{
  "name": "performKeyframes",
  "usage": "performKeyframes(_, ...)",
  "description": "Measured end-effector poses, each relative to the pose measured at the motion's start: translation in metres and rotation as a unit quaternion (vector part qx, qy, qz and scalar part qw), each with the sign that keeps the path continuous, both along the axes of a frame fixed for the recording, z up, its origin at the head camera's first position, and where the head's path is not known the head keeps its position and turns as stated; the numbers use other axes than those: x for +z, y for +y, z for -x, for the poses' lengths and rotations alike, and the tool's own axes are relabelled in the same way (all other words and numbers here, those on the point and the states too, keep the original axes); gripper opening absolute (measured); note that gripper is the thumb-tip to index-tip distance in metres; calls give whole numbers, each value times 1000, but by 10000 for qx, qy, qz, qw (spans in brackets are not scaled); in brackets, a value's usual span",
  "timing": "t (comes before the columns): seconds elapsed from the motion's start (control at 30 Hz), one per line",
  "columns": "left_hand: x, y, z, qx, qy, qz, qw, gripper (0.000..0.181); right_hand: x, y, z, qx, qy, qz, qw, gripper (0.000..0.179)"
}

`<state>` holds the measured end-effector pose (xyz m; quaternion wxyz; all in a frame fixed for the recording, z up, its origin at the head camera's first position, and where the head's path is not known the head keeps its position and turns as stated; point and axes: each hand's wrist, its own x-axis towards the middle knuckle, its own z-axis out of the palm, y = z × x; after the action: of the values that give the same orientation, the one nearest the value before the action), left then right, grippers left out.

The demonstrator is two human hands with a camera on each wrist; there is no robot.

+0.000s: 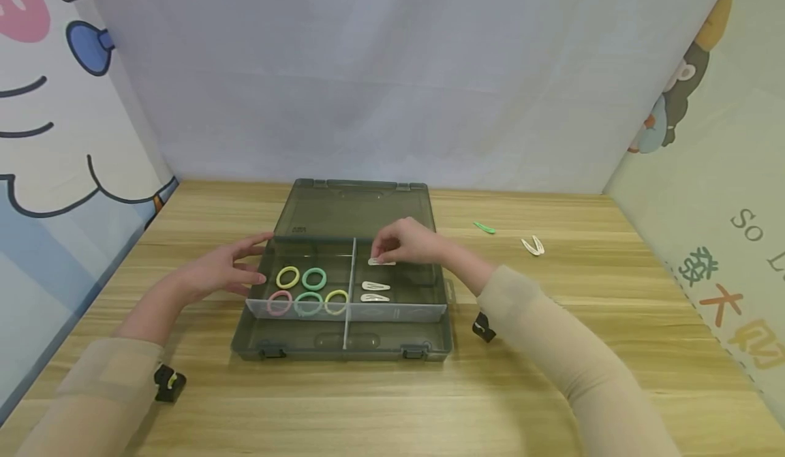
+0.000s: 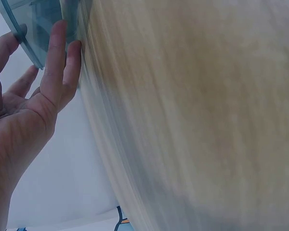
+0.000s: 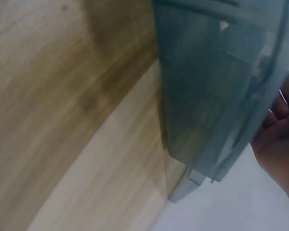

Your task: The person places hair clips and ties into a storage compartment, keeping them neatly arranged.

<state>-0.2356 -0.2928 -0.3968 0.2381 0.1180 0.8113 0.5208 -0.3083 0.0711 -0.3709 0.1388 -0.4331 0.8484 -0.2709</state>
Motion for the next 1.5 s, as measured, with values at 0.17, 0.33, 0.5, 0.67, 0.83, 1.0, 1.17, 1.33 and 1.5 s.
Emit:
performKeyframes(0.17, 3, 1, -1, -14, 23, 23, 10000, 89, -7, -4, 0, 11, 75, -120, 9999, 4)
performKeyframes(0.33, 4, 2, -2, -22, 33, 35, 10000, 88, -15, -7, -1, 82, 138, -154, 9998, 3)
performKeyframes(0.5, 1, 2, 0, 11, -6, 59, 10000, 86, -24, -9, -2, 163, 173, -343, 9991, 4)
performKeyframes(0.67, 1, 4, 0, 23, -17, 57, 10000, 86, -29, -10, -3, 194, 398, -374, 9983, 4)
performKeyframes(0.83, 4, 5, -2, -16, 6, 8, 10000, 88, -35, -11, -3, 110, 549, -382, 9977, 5)
performKeyframes(1.0, 5, 5, -3, -46, 37, -9, 10000, 89, -40, -10, -3, 141, 750, -316, 9966, 8)
performKeyframes(1.17, 2, 5, -2, -5, 44, 64, 10000, 88, -42, -9, -2, 291, 1068, -226, 9936, 8)
performKeyframes(1.33, 1, 5, -1, -13, 72, 54, 10000, 87, -43, -8, -2, 381, 1257, -196, 9911, 9)
performKeyframes(1.5, 1, 6, -1, -36, 75, 49, 10000, 86, -40, -6, -4, 487, 1330, -88, 9899, 11)
